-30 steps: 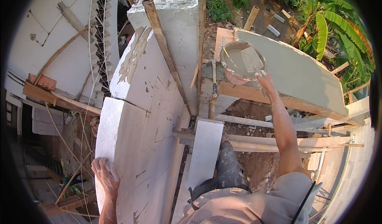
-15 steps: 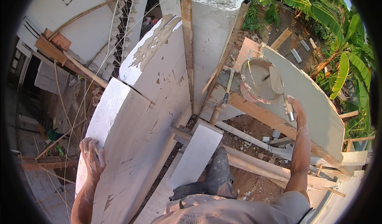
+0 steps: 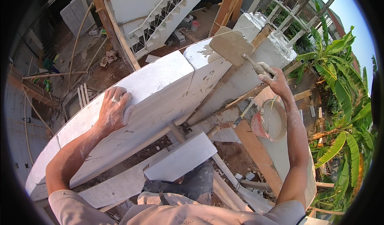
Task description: The person applies mortar to a white block and a wall section using a trowel, then places the block onto the wall and taps it into position. The person repeats this process with additional blocks.
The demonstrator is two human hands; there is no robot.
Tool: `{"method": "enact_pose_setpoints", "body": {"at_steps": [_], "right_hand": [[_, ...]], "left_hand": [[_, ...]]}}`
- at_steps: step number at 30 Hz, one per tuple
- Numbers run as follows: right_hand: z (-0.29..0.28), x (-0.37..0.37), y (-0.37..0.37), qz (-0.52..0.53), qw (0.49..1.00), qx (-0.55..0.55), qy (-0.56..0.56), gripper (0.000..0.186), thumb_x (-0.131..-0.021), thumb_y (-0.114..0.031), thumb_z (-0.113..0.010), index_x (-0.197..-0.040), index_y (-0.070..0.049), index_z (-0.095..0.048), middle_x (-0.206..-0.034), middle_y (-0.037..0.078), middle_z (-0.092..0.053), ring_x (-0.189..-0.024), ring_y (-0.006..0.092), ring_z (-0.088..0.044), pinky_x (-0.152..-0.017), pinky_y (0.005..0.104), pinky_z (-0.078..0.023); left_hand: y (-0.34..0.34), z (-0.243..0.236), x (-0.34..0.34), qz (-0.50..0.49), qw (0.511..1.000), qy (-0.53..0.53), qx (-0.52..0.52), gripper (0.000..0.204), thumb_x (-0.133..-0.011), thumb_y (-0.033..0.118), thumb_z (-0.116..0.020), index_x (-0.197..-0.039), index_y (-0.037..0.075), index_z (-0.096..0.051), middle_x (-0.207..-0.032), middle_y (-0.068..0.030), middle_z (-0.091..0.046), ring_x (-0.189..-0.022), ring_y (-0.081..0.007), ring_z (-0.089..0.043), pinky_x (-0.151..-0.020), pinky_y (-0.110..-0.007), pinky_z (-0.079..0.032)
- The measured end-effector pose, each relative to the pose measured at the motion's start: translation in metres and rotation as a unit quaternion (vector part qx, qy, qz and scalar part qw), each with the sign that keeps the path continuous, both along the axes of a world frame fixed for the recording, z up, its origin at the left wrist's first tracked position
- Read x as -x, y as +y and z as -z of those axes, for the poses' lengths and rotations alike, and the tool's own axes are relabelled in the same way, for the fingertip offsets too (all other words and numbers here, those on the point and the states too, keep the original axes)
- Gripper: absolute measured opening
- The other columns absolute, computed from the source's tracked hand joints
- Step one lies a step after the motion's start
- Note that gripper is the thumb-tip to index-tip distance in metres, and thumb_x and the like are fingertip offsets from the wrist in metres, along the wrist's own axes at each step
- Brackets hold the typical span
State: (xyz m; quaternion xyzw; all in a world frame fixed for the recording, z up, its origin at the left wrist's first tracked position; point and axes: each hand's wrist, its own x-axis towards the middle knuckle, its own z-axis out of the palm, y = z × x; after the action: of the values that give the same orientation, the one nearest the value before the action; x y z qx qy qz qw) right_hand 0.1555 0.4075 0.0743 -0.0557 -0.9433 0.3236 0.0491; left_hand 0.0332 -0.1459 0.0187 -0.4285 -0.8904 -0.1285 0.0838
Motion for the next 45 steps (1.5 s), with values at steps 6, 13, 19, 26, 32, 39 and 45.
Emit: {"method": "enact_pose_setpoints", "body": {"at_steps": [6, 13, 19, 26, 32, 39, 45], "right_hand": [[0.024, 0.102, -0.013, -0.091, 0.924, -0.295, 0.224, 0.042, -0.074, -0.008, -0.077, -0.114, -0.015, -0.070, -0.108, 0.007, -0.066, -0.104, 0.0290, -0.058, -0.094, 0.0423, -0.041], [0.032, 0.123, -0.047, -0.158, 0.928, -0.264, 0.210, 0.046, -0.074, -0.010, -0.079, -0.118, -0.014, -0.068, -0.111, 0.008, -0.065, -0.106, 0.0297, -0.057, -0.094, 0.0432, -0.041], [0.074, 0.089, -0.053, -0.090, 0.932, -0.211, 0.282, 0.050, -0.071, -0.005, -0.077, -0.120, -0.009, -0.065, -0.115, 0.012, -0.063, -0.102, 0.0329, -0.059, -0.089, 0.0440, -0.047], [0.191, 0.027, -0.162, 0.051, 0.930, -0.206, 0.300, 0.057, -0.062, 0.000, -0.070, -0.118, -0.009, -0.066, -0.114, 0.022, -0.056, -0.102, 0.0390, -0.059, -0.082, 0.0467, -0.051], [0.180, -0.080, -0.159, 0.003, 0.949, -0.208, 0.238, 0.061, -0.062, 0.001, -0.070, -0.122, -0.007, -0.062, -0.111, 0.023, -0.056, -0.099, 0.0382, -0.059, -0.082, 0.0465, -0.052], [0.173, -0.247, -0.054, 0.412, 0.904, -0.082, 0.084, 0.045, -0.085, -0.013, -0.066, -0.127, 0.000, -0.059, -0.123, 0.024, -0.062, -0.111, 0.0397, -0.062, -0.092, 0.0467, -0.050], [0.183, -0.281, 0.103, 0.548, 0.787, -0.132, -0.251, 0.047, -0.087, -0.038, -0.063, -0.118, -0.002, -0.066, -0.110, 0.025, -0.068, -0.108, 0.0407, -0.064, -0.092, 0.0481, -0.050]], "left_hand": [[0.000, 0.001, 0.001, 0.009, 1.000, 0.009, -0.005, 0.039, -0.078, 0.014, -0.073, -0.112, 0.005, -0.054, -0.111, -0.0171, -0.050, -0.109, -0.0366, -0.048, -0.095, -0.052, -0.039], [0.000, -0.001, 0.000, 0.010, 1.000, 0.009, -0.011, 0.042, -0.077, 0.012, -0.073, -0.113, 0.005, -0.053, -0.111, -0.0178, -0.049, -0.107, -0.0371, -0.047, -0.095, -0.051, -0.039], [0.002, 0.000, 0.001, 0.008, 1.000, 0.011, -0.012, 0.035, -0.080, 0.017, -0.072, -0.108, 0.002, -0.059, -0.109, -0.0175, -0.052, -0.109, -0.0359, -0.050, -0.099, -0.052, -0.038], [0.003, -0.002, 0.001, 0.016, 1.000, 0.006, -0.021, 0.034, -0.080, 0.016, -0.072, -0.108, 0.002, -0.058, -0.107, -0.0172, -0.052, -0.106, -0.0351, -0.050, -0.096, -0.052, -0.039], [0.002, 0.001, 0.001, 0.014, 1.000, 0.009, -0.020, 0.038, -0.078, 0.012, -0.073, -0.110, 0.003, -0.055, -0.109, -0.0179, -0.050, -0.105, -0.0362, -0.049, -0.094, -0.051, -0.040], [0.000, 0.010, 0.004, -0.001, 1.000, -0.005, 0.000, 0.042, -0.077, 0.006, -0.068, -0.116, 0.003, -0.051, -0.112, -0.0209, -0.049, -0.105, -0.0397, -0.048, -0.093, -0.052, -0.039], [0.000, 0.010, 0.006, 0.031, 0.999, 0.022, 0.037, 0.038, -0.085, 0.008, -0.061, -0.120, 0.000, -0.047, -0.116, -0.0269, -0.047, -0.108, -0.0445, -0.047, -0.093, -0.054, -0.039]]}}
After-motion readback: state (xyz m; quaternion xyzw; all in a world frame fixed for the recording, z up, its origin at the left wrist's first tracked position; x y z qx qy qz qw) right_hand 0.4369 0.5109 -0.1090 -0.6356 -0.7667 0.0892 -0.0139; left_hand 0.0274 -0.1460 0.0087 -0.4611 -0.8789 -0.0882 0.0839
